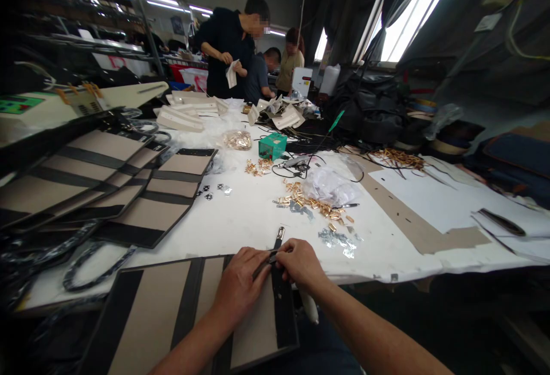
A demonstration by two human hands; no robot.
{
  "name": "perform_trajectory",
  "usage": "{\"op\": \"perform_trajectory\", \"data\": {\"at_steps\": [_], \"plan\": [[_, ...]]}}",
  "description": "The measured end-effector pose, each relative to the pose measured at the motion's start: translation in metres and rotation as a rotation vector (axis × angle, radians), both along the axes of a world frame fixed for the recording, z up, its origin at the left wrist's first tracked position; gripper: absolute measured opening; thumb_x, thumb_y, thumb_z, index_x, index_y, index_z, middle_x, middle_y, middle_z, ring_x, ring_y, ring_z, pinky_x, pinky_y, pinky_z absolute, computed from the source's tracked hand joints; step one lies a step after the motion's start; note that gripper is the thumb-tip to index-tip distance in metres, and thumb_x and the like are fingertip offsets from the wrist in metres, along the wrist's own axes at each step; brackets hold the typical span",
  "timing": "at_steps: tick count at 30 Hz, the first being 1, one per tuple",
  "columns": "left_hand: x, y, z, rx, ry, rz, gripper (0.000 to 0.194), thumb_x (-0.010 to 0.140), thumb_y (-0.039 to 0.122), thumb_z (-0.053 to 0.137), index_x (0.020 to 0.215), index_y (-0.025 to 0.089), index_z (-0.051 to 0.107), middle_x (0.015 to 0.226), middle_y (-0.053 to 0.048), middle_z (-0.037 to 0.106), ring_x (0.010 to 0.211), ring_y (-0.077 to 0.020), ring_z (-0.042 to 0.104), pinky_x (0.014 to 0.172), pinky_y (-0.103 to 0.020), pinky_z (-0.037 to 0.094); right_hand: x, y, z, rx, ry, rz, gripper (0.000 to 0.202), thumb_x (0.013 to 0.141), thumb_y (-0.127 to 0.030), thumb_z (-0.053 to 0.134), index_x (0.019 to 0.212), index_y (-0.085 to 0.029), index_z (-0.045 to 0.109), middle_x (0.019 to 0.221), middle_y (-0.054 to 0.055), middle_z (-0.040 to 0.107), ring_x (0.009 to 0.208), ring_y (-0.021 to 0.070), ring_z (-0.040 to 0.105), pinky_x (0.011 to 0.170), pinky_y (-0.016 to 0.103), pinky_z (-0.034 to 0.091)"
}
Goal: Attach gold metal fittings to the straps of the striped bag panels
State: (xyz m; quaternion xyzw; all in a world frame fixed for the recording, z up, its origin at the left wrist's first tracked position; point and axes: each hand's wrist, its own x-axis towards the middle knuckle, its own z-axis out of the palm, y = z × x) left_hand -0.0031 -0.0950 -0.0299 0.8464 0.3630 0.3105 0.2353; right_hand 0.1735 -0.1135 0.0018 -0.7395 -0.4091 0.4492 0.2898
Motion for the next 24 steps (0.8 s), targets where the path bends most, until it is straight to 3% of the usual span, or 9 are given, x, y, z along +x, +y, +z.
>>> {"op": "perform_trajectory", "data": {"at_steps": [11,16,19,22,24], "plan": [[0.005,0.0,-0.005,0.016,-0.013,0.058,0.022,0.097,0.021,0.056,0.108,0.028,0.074,0.101,-0.005,0.071,0.1,-0.0242,0.06,0.087,-0.043,0.053,0.002,-0.001,0.007,0.01,-0.187,0.117,0.004,0.075,-0.018,0.06,0.075,-0.019,0.064,0.058,-0.003,0.064,0.042,0.0112,0.057,0.041,0.02,0.039],[0.007,0.001,-0.005,0.025,0.002,0.05,0.027,0.099,0.021,0.054,0.116,0.029,0.072,0.101,-0.005,0.071,0.1,-0.0244,0.06,0.087,-0.043,0.053,0.002,-0.007,0.004,0.173,-0.391,0.204,0.01,0.082,-0.023,0.062,0.076,-0.02,0.07,0.068,0.0,0.069,0.064,0.0145,0.063,0.061,0.023,0.045],[0.007,0.002,-0.006,0.054,0.025,0.049,0.026,0.098,0.021,0.055,0.114,0.029,0.073,0.101,-0.006,0.07,0.1,-0.0249,0.059,0.086,-0.043,0.052,0.002,-0.01,0.006,0.188,-0.455,0.224,0.012,0.084,-0.026,0.064,0.089,-0.022,0.075,0.075,0.0,0.072,0.073,0.0161,0.064,0.072,0.025,0.045],[0.007,0.005,-0.008,0.085,0.062,0.057,0.023,0.097,0.023,0.057,0.11,0.03,0.074,0.111,-0.006,0.069,0.106,-0.0267,0.058,0.088,-0.046,0.051,0.019,-0.01,0.014,0.145,-0.448,0.202,0.024,0.084,-0.03,0.066,0.105,-0.024,0.075,0.076,0.0,0.073,0.072,0.0164,0.065,0.072,0.026,0.045],[0.006,0.008,-0.009,0.092,0.081,0.061,0.021,0.096,0.024,0.059,0.107,0.031,0.075,0.118,-0.006,0.068,0.111,-0.0279,0.057,0.09,-0.048,0.049,0.044,-0.009,0.018,0.126,-0.51,0.164,0.024,0.085,-0.034,0.065,0.103,-0.024,0.077,0.079,0.001,0.074,0.074,0.0173,0.066,0.072,0.027,0.045]]}}
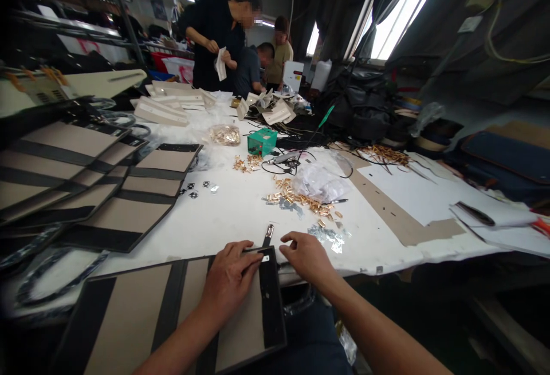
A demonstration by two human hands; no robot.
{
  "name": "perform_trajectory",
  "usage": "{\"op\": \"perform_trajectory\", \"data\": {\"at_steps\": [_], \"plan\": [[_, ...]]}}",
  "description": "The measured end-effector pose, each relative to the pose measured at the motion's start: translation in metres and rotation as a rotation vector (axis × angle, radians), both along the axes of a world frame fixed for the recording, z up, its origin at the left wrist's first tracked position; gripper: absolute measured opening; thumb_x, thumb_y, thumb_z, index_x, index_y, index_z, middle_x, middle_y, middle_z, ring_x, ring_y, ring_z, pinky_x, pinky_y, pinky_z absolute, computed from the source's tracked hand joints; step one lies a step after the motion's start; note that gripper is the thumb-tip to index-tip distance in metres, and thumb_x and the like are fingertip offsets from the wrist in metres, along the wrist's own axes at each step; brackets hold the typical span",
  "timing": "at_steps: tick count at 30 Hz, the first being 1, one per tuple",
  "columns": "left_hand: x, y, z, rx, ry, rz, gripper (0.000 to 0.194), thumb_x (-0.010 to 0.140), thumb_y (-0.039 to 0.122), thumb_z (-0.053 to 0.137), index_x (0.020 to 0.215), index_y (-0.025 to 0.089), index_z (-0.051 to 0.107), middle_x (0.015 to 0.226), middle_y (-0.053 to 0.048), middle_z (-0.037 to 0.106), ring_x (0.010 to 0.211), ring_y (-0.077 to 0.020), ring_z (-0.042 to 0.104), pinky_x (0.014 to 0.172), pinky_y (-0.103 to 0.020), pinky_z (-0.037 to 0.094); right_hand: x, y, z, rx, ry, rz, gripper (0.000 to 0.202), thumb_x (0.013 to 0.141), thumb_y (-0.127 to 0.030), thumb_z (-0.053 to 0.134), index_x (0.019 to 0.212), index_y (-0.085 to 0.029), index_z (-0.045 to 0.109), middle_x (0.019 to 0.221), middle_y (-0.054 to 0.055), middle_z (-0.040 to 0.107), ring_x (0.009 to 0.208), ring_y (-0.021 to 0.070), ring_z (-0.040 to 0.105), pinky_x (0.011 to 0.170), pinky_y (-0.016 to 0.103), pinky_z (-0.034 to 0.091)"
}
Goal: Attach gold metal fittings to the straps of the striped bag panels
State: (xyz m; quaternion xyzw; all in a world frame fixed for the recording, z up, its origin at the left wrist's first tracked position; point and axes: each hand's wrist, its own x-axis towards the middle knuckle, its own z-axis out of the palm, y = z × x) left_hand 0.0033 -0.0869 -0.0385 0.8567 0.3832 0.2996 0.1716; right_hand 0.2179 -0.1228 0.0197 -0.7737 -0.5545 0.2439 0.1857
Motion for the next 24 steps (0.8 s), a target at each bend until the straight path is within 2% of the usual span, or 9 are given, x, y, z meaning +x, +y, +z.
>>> {"op": "perform_trajectory", "data": {"at_steps": [2,5,8,13,17,21,24], "plan": [[-0.001,0.003,0.001,-0.01,0.013,-0.005,0.019,0.096,0.025,0.06,0.105,0.033,0.075,0.119,-0.004,0.069,0.111,-0.0278,0.058,0.089,-0.048,0.048,0.032,0.0,0.001,-0.007,-0.13,-0.053,0.024,0.087,-0.035,0.062,0.1,-0.024,0.079,0.085,0.002,0.076,0.079,0.0185,0.067,0.074,0.028,0.045],[0.0,0.007,0.002,-0.038,0.024,-0.012,0.019,0.095,0.025,0.062,0.104,0.035,0.075,0.113,-0.002,0.071,0.107,-0.0261,0.058,0.086,-0.046,0.045,0.075,0.002,-0.006,-0.039,-0.285,-0.103,0.027,0.088,-0.032,0.061,0.109,-0.025,0.078,0.092,0.004,0.077,0.086,0.0198,0.067,0.078,0.028,0.044],[0.002,0.01,0.004,-0.073,0.037,0.001,0.018,0.093,0.025,0.064,0.1,0.037,0.076,0.109,0.0,0.072,0.105,-0.0248,0.059,0.084,-0.044,0.042,0.096,0.005,-0.018,-0.062,-0.313,-0.108,0.031,0.09,-0.036,0.06,0.114,-0.026,0.076,0.097,0.004,0.076,0.089,0.021,0.066,0.078,0.029,0.044],[0.003,0.013,0.007,-0.131,0.044,0.009,0.015,0.09,0.025,0.069,0.095,0.037,0.077,0.107,0.002,0.072,0.102,-0.024,0.058,0.083,-0.042,0.039,0.095,0.013,-0.033,-0.083,-0.339,-0.084,0.028,0.088,-0.039,0.061,0.108,-0.031,0.078,0.106,0.004,0.074,0.096,0.0236,0.064,0.078,0.031,0.042],[0.003,0.013,0.007,-0.132,0.036,-0.002,0.013,0.09,0.027,0.069,0.094,0.035,0.078,0.106,-0.001,0.072,0.103,-0.0241,0.057,0.084,-0.042,0.038,0.097,0.017,-0.035,-0.066,-0.338,-0.076,0.024,0.085,-0.035,0.064,0.101,-0.027,0.079,0.109,0.005,0.073,0.095,0.0223,0.064,0.078,0.03,0.041],[0.003,0.011,0.007,-0.132,0.035,0.003,0.014,0.09,0.026,0.068,0.095,0.036,0.077,0.108,0.001,0.072,0.105,-0.0239,0.056,0.086,-0.042,0.037,0.1,0.017,-0.025,-0.035,-0.32,-0.06,0.016,0.083,-0.029,0.064,0.089,-0.022,0.077,0.099,0.005,0.074,0.091,0.0206,0.064,0.079,0.029,0.043],[0.003,0.011,0.006,-0.144,0.036,0.008,0.014,0.09,0.027,0.069,0.096,0.036,0.077,0.107,0.002,0.072,0.105,-0.0232,0.056,0.085,-0.042,0.036,0.088,0.008,-0.005,0.009,-0.233,-0.033,0.017,0.084,-0.031,0.061,0.086,-0.021,0.075,0.089,0.003,0.074,0.083,0.019,0.065,0.075,0.028,0.046]]}}
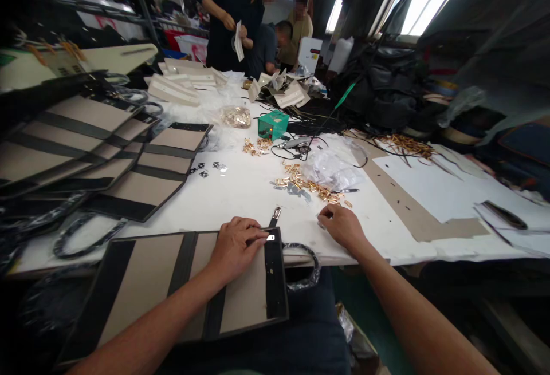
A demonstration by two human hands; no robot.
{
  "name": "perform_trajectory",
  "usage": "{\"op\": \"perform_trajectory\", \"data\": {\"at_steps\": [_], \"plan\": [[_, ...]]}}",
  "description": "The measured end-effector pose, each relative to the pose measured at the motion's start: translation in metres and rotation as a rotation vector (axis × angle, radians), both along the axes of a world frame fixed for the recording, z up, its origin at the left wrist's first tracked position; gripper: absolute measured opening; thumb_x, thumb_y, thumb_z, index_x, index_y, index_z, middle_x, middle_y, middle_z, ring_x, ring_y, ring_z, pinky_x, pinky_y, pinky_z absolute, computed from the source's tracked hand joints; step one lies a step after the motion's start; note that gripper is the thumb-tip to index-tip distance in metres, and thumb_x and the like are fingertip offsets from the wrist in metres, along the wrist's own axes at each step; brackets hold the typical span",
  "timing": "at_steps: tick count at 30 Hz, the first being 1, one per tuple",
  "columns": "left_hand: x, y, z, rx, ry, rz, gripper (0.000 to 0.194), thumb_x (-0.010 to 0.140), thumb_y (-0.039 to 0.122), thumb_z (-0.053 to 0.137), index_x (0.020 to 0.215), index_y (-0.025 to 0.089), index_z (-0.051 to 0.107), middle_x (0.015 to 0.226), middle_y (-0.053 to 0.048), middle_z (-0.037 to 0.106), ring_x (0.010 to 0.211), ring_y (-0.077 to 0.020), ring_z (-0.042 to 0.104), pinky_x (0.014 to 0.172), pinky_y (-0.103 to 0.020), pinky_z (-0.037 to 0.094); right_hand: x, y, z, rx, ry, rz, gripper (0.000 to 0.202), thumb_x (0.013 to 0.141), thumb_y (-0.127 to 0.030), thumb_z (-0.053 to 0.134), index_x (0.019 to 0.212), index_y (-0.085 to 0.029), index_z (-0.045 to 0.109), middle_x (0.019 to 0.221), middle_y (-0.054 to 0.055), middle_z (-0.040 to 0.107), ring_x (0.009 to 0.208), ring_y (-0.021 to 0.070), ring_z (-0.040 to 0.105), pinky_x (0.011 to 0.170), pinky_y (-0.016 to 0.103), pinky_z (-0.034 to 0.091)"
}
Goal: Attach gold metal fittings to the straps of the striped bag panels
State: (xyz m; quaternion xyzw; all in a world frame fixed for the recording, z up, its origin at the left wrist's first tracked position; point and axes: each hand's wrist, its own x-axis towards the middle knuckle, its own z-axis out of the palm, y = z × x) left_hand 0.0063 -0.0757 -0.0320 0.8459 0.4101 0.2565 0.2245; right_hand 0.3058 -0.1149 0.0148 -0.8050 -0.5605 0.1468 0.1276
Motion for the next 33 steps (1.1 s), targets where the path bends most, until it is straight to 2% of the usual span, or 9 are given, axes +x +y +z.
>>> {"op": "perform_trajectory", "data": {"at_steps": [3,5,8,11,15,20,26,33], "plan": [[0.001,0.0,-0.001,-0.006,-0.001,0.006,0.012,0.089,0.028,0.071,0.095,0.037,0.077,0.107,0.003,0.072,0.106,-0.0231,0.056,0.085,-0.041,0.036,-0.035,-0.017,0.022,0.011,0.297,0.014,0.026,0.084,-0.038,0.063,0.103,-0.023,0.073,0.085,0.001,0.071,0.064,0.0153,0.063,0.06,0.026,0.047],[0.001,0.0,-0.001,-0.003,-0.004,0.012,0.012,0.089,0.028,0.071,0.095,0.037,0.077,0.107,0.003,0.072,0.106,-0.0234,0.056,0.084,-0.041,0.036,-0.067,-0.029,0.03,-0.055,0.495,0.049,0.03,0.083,-0.04,0.064,0.107,-0.023,0.072,0.083,0.0,0.07,0.056,0.0125,0.059,0.054,0.025,0.046],[0.0,-0.001,-0.002,-0.002,-0.015,0.017,0.012,0.089,0.028,0.072,0.095,0.036,0.076,0.106,0.003,0.072,0.106,-0.024,0.055,0.084,-0.041,0.036,-0.109,-0.042,0.023,-0.15,0.681,0.079,0.022,0.081,-0.037,0.066,0.096,-0.021,0.072,0.075,-0.002,0.067,0.052,0.0114,0.059,0.051,0.024,0.046],[0.0,-0.002,-0.002,-0.003,-0.032,0.015,0.01,0.089,0.029,0.071,0.095,0.035,0.077,0.106,0.002,0.071,0.105,-0.0241,0.055,0.085,-0.042,0.037,-0.131,-0.046,0.007,-0.156,0.715,0.035,0.017,0.08,-0.033,0.067,0.09,-0.02,0.07,0.069,-0.003,0.064,0.05,0.0113,0.061,0.049,0.022,0.044],[-0.002,-0.003,-0.001,-0.005,-0.052,0.01,0.011,0.089,0.028,0.07,0.094,0.035,0.077,0.104,0.002,0.071,0.104,-0.0237,0.054,0.086,-0.042,0.037,-0.133,-0.046,-0.007,-0.15,0.667,-0.019,0.015,0.08,-0.033,0.066,0.084,-0.019,0.069,0.063,-0.003,0.063,0.049,0.0118,0.06,0.047,0.022,0.043],[-0.002,-0.003,-0.002,0.001,-0.064,0.012,0.011,0.089,0.028,0.07,0.095,0.034,0.077,0.105,0.002,0.072,0.104,-0.0236,0.054,0.086,-0.042,0.037,-0.132,-0.049,-0.008,-0.173,0.731,-0.094,0.022,0.077,-0.039,0.069,0.083,-0.018,0.07,0.051,-0.004,0.058,0.046,0.0128,0.055,0.046,0.023,0.043],[-0.002,-0.004,-0.003,0.013,-0.051,0.015,0.01,0.09,0.03,0.07,0.095,0.034,0.077,0.105,0.001,0.071,0.104,-0.0239,0.054,0.085,-0.043,0.037,-0.138,-0.049,-0.017,-0.141,0.716,-0.063,0.02,0.078,-0.039,0.069,0.08,-0.019,0.069,0.06,-0.004,0.061,0.047,0.0118,0.053,0.046,0.024,0.039],[-0.002,-0.004,-0.003,0.009,-0.055,0.013,0.009,0.089,0.031,0.071,0.095,0.034,0.077,0.105,0.001,0.072,0.104,-0.0242,0.054,0.085,-0.043,0.037,-0.139,-0.053,-0.02,-0.029,0.441,0.042,0.013,0.082,-0.033,0.065,0.079,-0.023,0.072,0.072,-0.002,0.068,0.07,0.0171,0.06,0.068,0.029,0.042]]}}
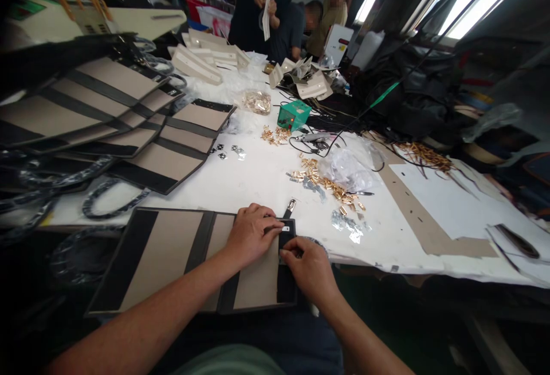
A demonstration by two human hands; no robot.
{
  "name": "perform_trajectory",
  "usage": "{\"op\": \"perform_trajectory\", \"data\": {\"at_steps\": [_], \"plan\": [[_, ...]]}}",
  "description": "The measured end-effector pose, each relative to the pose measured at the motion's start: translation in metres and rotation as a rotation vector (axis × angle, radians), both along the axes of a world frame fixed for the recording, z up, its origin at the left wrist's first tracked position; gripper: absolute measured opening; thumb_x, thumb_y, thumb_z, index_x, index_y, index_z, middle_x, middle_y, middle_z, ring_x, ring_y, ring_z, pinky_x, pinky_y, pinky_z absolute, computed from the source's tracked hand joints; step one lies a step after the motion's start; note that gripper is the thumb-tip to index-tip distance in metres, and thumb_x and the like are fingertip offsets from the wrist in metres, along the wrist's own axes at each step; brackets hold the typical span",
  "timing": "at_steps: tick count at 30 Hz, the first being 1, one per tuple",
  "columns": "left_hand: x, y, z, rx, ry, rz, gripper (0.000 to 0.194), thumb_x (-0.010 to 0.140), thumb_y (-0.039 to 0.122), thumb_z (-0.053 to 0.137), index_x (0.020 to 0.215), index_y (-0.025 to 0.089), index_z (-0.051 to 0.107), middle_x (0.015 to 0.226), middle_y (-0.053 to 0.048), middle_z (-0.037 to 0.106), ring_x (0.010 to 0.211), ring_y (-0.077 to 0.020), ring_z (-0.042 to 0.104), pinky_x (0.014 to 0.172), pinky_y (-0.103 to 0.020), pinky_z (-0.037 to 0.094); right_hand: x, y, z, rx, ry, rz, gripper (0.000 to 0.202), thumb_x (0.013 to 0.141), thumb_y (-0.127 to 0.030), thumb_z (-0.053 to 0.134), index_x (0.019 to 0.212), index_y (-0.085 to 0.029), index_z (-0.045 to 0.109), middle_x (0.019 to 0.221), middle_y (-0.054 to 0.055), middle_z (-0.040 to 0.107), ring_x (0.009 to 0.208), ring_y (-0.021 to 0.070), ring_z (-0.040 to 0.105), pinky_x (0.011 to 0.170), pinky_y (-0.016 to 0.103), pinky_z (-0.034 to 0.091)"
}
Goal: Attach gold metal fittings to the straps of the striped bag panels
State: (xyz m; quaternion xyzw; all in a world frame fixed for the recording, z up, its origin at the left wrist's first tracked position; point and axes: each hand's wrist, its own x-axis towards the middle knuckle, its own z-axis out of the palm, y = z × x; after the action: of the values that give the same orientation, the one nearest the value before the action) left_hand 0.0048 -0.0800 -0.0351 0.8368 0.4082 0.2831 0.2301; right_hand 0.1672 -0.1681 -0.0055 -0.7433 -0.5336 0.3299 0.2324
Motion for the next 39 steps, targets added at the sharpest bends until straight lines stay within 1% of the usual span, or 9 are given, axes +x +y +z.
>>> {"op": "perform_trajectory", "data": {"at_steps": [8,15,21,24,28,29,33,36,39], "plan": [[-0.001,0.001,0.001,-0.01,-0.003,-0.006,0.01,0.089,0.028,0.071,0.095,0.034,0.077,0.106,0.0,0.072,0.104,-0.0237,0.054,0.086,-0.043,0.037,-0.006,-0.005,-0.001,0.039,-0.088,0.01,0.011,0.083,-0.031,0.064,0.078,-0.024,0.071,0.074,-0.001,0.069,0.074,0.0196,0.062,0.072,0.031,0.042],[0.0,0.0,0.003,-0.01,0.002,-0.004,0.009,0.089,0.03,0.071,0.095,0.035,0.077,0.104,0.001,0.071,0.103,-0.0235,0.054,0.086,-0.043,0.037,-0.003,-0.001,0.005,-0.024,0.01,-0.007,0.013,0.082,-0.033,0.064,0.078,-0.024,0.072,0.072,-0.001,0.069,0.07,0.0201,0.062,0.067,0.031,0.043],[-0.001,0.0,0.005,-0.023,0.017,-0.009,0.011,0.09,0.03,0.07,0.097,0.035,0.077,0.105,0.0,0.072,0.106,-0.0248,0.054,0.085,-0.043,0.038,-0.004,-0.004,-0.002,0.073,-0.131,0.045,0.011,0.085,-0.03,0.063,0.08,-0.026,0.072,0.078,0.0,0.071,0.075,0.0215,0.064,0.074,0.033,0.045],[-0.001,0.0,0.006,-0.023,0.017,-0.01,0.011,0.09,0.03,0.07,0.096,0.035,0.077,0.105,0.0,0.072,0.105,-0.0243,0.054,0.086,-0.043,0.038,-0.003,-0.009,-0.008,0.122,-0.155,0.085,0.012,0.088,-0.03,0.061,0.087,-0.027,0.072,0.086,0.002,0.072,0.081,0.0222,0.065,0.079,0.034,0.047],[0.0,0.0,0.004,-0.018,0.014,-0.007,0.011,0.09,0.03,0.07,0.096,0.035,0.077,0.105,0.001,0.071,0.105,-0.0239,0.054,0.086,-0.043,0.038,0.0,-0.013,-0.013,0.145,-0.117,0.073,0.021,0.086,-0.03,0.067,0.107,-0.026,0.071,0.091,0.003,0.07,0.083,0.0216,0.065,0.08,0.034,0.049],[0.0,0.0,0.004,-0.017,0.015,-0.005,0.01,0.09,0.03,0.071,0.096,0.035,0.077,0.106,0.001,0.071,0.105,-0.0239,0.054,0.086,-0.043,0.038,0.002,-0.014,-0.013,0.146,-0.121,0.081,0.022,0.086,-0.03,0.068,0.107,-0.026,0.07,0.09,0.003,0.069,0.082,0.0213,0.065,0.079,0.034,0.049],[0.0,0.0,0.003,-0.01,0.016,0.003,0.009,0.09,0.03,0.07,0.095,0.034,0.077,0.105,0.0,0.071,0.104,-0.0242,0.054,0.086,-0.042,0.037,0.006,-0.018,-0.012,0.169,-0.201,0.187,0.014,0.088,-0.029,0.069,0.101,-0.025,0.072,0.093,0.003,0.068,0.087,0.0214,0.065,0.082,0.033,0.049],[0.0,0.001,0.004,-0.014,0.016,-0.001,0.01,0.091,0.03,0.07,0.096,0.034,0.077,0.105,0.0,0.072,0.105,-0.0243,0.054,0.086,-0.042,0.038,0.008,-0.021,-0.01,0.189,-0.27,0.241,0.019,0.091,-0.031,0.065,0.108,-0.026,0.072,0.097,0.005,0.068,0.09,0.0219,0.066,0.082,0.033,0.05],[0.0,0.0,0.004,-0.019,0.015,-0.005,0.01,0.091,0.031,0.069,0.096,0.034,0.077,0.106,0.0,0.072,0.105,-0.0245,0.054,0.086,-0.042,0.038,0.009,-0.023,-0.009,0.187,-0.3,0.269,0.023,0.092,-0.032,0.065,0.113,-0.027,0.072,0.101,0.006,0.069,0.09,0.022,0.067,0.079,0.032,0.051]]}}
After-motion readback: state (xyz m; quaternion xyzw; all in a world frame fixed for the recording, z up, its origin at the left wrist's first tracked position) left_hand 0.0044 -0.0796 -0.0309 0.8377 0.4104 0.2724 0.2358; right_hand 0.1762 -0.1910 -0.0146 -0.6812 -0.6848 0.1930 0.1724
